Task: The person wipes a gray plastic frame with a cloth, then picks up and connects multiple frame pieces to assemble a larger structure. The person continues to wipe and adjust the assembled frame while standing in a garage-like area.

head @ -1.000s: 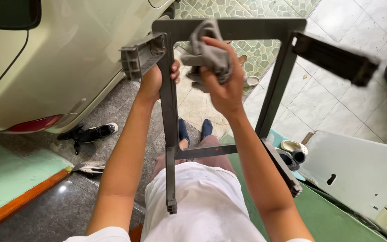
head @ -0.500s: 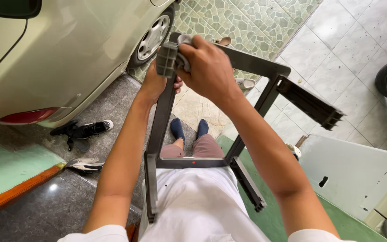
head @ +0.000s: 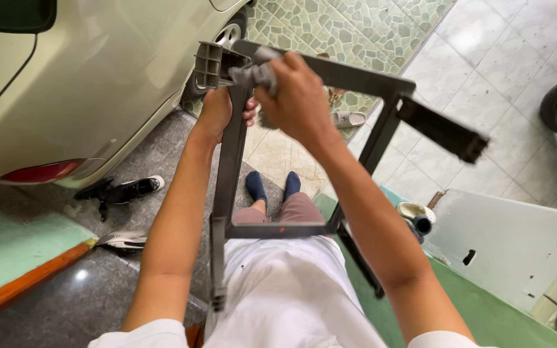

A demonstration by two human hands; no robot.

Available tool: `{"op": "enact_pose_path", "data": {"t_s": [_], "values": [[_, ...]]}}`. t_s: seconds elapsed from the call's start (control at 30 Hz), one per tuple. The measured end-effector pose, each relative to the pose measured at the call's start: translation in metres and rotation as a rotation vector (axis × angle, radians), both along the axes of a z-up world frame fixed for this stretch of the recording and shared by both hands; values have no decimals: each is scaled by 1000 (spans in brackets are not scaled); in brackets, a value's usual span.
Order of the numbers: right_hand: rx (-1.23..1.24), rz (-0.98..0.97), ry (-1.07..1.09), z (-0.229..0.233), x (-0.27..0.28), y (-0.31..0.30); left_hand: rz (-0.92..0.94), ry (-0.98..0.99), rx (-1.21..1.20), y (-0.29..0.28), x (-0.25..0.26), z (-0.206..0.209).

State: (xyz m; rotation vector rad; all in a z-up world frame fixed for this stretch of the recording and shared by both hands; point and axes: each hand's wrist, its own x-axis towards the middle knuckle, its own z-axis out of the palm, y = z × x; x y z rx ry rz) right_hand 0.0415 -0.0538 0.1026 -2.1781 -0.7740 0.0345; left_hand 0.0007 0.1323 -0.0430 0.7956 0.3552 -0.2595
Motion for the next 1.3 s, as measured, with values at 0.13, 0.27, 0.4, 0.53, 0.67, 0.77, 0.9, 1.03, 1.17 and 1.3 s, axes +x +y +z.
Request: {"op": "enact_pose_path", "data": {"t_s": [0.13,0.27,0.4,0.53,0.67,0.77,0.9,1.03,1.17,1.3], "values": [[203,42,236,3,6,5,43,-146,-46,8,2,-9],[460,141,256,6,-6,21,24,-98,335,-12,4,4],[711,176,357,6,-20,28,68,-108,-288,-9,-26,14],[276,0,-10,-8,-12,20,88,-151,156,-7,16,6],[245,-98,-200,-35,-2,9,35,-48,342,15,29,-12],[545,-291,138,-54,12,-21,57,38,186,15,25,-24],[820,-300,312,-73,11,-37,45,35,55,20,35,-8],[637,-205,18,-84,12,-8,-12,43,155,-1,31,9],[230,-137,-205,-78,11,15,-29,7,366,-14,27,23],[-111,-287,-122,-63,16,-15,-23,74,110,2,28,24]]}}
